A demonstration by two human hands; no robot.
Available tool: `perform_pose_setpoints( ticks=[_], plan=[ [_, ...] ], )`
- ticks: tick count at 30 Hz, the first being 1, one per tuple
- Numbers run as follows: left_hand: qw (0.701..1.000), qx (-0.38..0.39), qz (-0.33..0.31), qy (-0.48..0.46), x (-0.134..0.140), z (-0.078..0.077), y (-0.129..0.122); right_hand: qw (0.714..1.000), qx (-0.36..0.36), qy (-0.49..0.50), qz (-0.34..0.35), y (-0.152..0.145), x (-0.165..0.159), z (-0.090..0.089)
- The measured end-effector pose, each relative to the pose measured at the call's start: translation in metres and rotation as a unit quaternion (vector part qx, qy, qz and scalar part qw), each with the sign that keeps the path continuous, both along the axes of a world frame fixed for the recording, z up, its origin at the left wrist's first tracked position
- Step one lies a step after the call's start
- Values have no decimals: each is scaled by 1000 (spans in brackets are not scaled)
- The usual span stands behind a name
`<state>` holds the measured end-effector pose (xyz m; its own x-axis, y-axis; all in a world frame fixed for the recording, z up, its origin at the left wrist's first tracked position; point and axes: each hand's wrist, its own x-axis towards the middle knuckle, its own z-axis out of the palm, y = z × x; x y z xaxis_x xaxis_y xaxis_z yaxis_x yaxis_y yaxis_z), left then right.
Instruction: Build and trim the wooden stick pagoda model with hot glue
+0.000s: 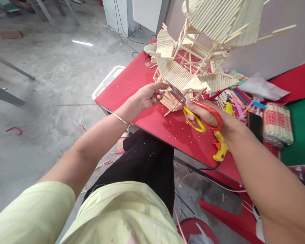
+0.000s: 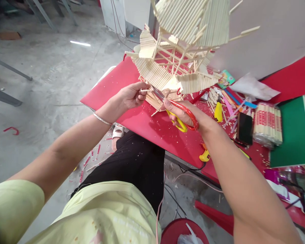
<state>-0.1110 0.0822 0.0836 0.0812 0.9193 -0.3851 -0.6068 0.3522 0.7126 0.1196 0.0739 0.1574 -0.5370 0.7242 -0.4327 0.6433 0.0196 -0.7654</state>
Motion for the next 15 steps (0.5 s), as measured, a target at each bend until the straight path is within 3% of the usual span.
perform_pose_setpoints(
  ticks=[5,9,15],
  plan=[
    [1000,16,5,-19,-2,-7,4,1000,-15,22,-13,1,-7,-6],
    [1000,1,-10,2,-4,-3,3,1000,-5,13,-16,-2,-12,0],
    [997,17,-1,74,-8,-8,5,997,74,-32,19,0,-13,4]
  ],
)
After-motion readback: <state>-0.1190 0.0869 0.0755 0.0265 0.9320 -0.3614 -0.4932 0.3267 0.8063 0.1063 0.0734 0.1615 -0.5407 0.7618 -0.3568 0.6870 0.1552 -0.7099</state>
